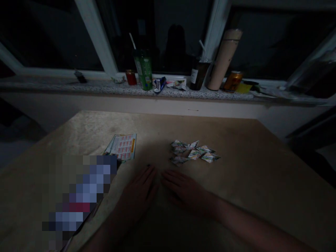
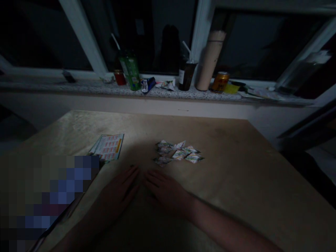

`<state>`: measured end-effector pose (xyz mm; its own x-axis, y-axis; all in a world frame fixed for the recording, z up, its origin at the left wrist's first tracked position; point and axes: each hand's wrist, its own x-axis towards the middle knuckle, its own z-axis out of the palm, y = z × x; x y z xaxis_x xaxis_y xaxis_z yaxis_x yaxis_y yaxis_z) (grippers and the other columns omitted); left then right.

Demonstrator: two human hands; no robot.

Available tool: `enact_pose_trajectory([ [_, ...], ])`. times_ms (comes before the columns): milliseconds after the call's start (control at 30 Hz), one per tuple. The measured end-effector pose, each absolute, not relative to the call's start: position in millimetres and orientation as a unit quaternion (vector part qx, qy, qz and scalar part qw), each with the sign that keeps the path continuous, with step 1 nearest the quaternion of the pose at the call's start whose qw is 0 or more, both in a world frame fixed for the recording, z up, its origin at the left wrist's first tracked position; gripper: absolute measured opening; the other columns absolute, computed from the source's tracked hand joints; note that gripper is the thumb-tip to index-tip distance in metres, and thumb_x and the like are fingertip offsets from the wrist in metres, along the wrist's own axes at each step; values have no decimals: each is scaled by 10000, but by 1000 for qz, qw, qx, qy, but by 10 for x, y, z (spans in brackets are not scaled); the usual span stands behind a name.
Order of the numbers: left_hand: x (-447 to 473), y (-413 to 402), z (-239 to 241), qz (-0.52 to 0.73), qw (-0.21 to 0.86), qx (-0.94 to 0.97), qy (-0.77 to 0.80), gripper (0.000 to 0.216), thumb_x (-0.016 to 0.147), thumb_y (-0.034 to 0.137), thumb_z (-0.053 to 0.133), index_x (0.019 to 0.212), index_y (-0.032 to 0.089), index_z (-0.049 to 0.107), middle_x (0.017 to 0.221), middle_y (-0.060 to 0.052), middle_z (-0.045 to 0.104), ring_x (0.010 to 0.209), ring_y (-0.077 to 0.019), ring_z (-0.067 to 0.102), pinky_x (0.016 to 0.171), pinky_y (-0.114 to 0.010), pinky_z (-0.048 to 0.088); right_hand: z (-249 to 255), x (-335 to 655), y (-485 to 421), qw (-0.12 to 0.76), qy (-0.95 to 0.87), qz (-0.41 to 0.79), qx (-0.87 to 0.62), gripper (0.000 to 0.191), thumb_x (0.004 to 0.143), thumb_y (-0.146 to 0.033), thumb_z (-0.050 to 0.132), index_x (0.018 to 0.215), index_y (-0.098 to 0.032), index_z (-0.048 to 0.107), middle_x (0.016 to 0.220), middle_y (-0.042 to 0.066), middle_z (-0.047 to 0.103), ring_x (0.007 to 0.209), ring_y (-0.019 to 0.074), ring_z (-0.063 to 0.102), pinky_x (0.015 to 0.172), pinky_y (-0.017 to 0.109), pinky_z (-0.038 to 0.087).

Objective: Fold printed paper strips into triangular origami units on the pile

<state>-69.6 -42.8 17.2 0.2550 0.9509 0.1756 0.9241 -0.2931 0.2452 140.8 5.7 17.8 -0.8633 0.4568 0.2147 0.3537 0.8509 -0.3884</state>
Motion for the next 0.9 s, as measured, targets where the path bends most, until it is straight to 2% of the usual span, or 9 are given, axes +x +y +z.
enact_pose_trajectory([
  [433,-860,-601,198,154,75,756,632,424,870,240,398,1284,174,465,1344,-94,456,1227,-237,421,1003,-412,364,164,1047,171,144,-952,190,-192,483,896,-274,443,1353,-144,354,1396,115,372,1305,219,293,1078,408,266],
  [733,-977,-706,152,135,82,730,665,475,882,258,380,1343,147,362,1390,-111,387,1248,-231,391,1006,-404,365,196,750,290,132,-960,171,-176,424,913,-274,413,1313,-134,414,1386,116,391,1295,219,313,1074,391,280],
  [900,-1019,-730,107,140,63,713,684,491,905,284,362,1375,158,290,1411,-110,351,1273,-231,351,1017,-412,344,222,576,354,134,-962,144,-188,363,914,-227,401,1255,-126,474,1323,117,470,1253,208,375,1058,392,310],
])
